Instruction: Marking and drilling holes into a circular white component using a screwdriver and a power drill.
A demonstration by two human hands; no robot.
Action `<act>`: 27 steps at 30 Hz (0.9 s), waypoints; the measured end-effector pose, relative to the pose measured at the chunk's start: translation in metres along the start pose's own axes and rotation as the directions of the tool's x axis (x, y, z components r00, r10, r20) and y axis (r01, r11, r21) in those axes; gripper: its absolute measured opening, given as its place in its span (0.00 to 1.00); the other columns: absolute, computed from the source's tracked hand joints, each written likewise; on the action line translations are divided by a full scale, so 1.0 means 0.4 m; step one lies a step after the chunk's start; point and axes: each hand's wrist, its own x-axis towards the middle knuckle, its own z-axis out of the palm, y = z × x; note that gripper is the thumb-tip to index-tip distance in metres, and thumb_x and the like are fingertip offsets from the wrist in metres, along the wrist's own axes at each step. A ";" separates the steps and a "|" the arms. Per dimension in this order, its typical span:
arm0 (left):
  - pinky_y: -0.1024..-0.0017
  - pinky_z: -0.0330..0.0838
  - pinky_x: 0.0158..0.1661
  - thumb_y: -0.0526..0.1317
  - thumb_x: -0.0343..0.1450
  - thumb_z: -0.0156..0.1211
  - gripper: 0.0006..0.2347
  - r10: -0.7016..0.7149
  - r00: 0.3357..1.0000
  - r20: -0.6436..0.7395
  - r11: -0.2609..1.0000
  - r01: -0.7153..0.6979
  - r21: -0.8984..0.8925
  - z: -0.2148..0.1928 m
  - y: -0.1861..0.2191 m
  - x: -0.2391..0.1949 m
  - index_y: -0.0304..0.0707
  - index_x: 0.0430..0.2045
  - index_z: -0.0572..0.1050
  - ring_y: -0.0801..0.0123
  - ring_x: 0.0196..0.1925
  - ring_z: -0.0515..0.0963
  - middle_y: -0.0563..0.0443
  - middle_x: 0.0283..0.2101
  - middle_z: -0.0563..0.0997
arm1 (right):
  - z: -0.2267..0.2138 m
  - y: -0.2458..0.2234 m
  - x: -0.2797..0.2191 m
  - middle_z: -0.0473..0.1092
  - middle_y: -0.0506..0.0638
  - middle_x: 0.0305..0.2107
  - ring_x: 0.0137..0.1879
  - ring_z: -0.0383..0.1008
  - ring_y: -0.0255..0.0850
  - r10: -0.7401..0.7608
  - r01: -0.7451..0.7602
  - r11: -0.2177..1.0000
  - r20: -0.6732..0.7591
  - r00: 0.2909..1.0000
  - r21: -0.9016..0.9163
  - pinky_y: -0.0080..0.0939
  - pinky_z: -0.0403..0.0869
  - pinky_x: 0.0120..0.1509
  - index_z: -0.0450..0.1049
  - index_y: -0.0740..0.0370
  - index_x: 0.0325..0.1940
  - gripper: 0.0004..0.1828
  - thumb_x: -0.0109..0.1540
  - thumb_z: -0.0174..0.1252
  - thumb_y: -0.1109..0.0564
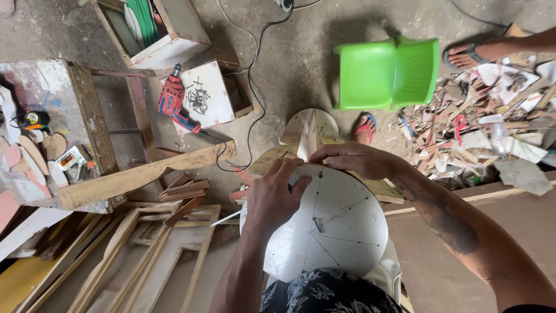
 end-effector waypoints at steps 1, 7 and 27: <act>0.58 0.81 0.27 0.50 0.72 0.62 0.15 -0.011 0.999 0.037 1.000 0.010 0.012 -0.008 0.005 -0.004 0.52 0.51 0.78 0.48 0.31 0.87 0.49 0.46 0.81 | 0.008 0.003 -0.002 0.77 0.59 0.51 0.56 0.78 0.50 0.023 -0.023 0.999 -0.013 1.000 -0.045 0.52 0.71 0.61 0.75 0.60 0.63 0.25 0.67 0.42 0.52; 0.56 0.82 0.33 0.49 0.73 0.60 0.16 -0.028 0.997 0.070 0.999 0.027 0.016 -0.011 0.002 0.010 0.52 0.55 0.76 0.46 0.37 0.87 0.49 0.49 0.81 | -0.046 0.051 0.029 0.83 0.57 0.38 0.46 0.82 0.42 0.130 -0.128 0.991 -0.047 0.990 0.049 0.44 0.78 0.55 0.80 0.61 0.57 0.17 0.68 0.49 0.59; 0.59 0.75 0.41 0.54 0.74 0.53 0.19 -0.122 0.991 0.049 0.988 0.117 0.104 0.013 0.031 0.021 0.62 0.60 0.75 0.58 0.50 0.81 0.57 0.57 0.79 | -0.168 0.105 0.133 0.81 0.63 0.41 0.43 0.81 0.52 0.449 -0.463 0.882 0.144 0.882 0.088 0.48 0.82 0.54 0.80 0.75 0.53 0.21 0.61 0.61 0.57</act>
